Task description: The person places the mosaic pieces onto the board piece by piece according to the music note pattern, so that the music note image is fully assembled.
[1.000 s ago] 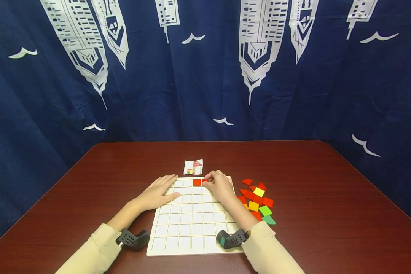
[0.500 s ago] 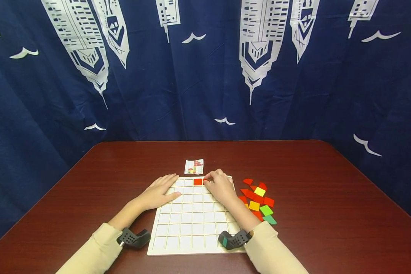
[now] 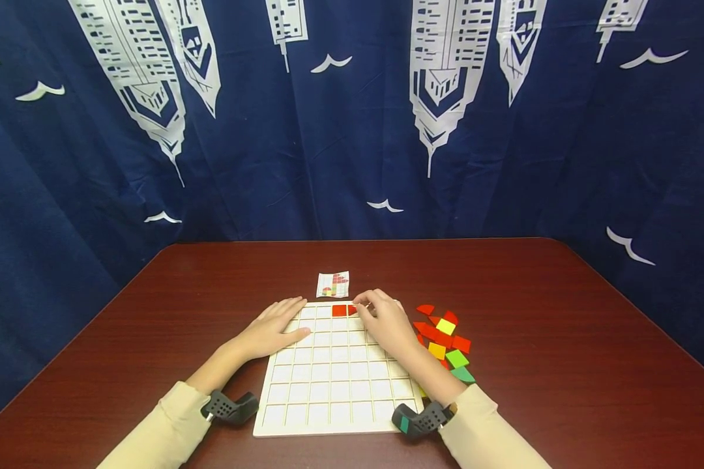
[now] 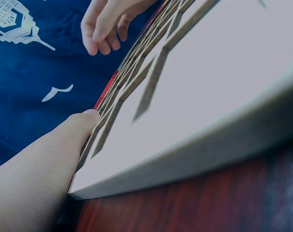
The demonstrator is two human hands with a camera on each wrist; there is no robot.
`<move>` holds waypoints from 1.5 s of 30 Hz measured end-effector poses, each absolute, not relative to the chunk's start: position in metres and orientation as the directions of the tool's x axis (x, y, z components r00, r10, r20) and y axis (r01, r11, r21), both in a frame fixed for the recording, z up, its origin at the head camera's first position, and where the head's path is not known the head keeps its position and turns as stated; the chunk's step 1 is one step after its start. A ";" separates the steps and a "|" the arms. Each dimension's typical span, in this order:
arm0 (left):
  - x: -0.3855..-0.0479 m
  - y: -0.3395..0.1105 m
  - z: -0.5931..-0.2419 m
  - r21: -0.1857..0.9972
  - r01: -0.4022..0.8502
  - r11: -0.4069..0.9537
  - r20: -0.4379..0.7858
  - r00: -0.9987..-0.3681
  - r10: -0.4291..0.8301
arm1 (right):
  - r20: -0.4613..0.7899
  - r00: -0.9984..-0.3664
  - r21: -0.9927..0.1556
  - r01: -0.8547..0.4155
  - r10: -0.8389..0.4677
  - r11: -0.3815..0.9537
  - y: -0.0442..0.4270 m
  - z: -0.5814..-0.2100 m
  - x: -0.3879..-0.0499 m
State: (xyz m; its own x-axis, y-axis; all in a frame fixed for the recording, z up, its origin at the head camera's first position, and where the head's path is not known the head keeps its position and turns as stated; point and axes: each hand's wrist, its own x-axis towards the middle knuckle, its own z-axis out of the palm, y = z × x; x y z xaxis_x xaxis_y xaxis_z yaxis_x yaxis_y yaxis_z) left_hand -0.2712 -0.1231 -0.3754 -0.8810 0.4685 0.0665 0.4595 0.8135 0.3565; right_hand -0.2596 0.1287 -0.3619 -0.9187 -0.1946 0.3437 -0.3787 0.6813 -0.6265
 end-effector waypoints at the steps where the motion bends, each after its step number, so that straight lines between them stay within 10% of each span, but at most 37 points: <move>1: -0.271 -0.123 -0.375 0.355 0.461 0.814 0.067 -0.881 0.469 | 0.351 -0.916 -0.628 -0.384 -0.195 0.677 0.130 -0.361 -0.258; 13: -0.268 -0.122 -0.373 0.368 0.463 0.807 0.068 -0.878 0.473 | 0.314 -0.935 -0.704 -0.346 -0.165 0.620 0.162 -0.363 -0.248; 45: -0.269 -0.122 -0.374 0.351 0.463 0.814 0.078 -0.881 0.467 | 0.360 -0.890 -0.429 -0.424 -0.280 0.798 0.252 -0.377 -0.264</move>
State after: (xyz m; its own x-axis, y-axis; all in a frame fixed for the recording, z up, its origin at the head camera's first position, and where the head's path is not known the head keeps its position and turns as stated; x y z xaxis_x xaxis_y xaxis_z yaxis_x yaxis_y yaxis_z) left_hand -0.2692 -0.1216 -0.3740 -0.8810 0.4667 0.0783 0.4625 0.8143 0.3507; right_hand -0.2642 0.2523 -0.3767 -0.8900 -0.2798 0.3601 -0.4242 0.7977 -0.4286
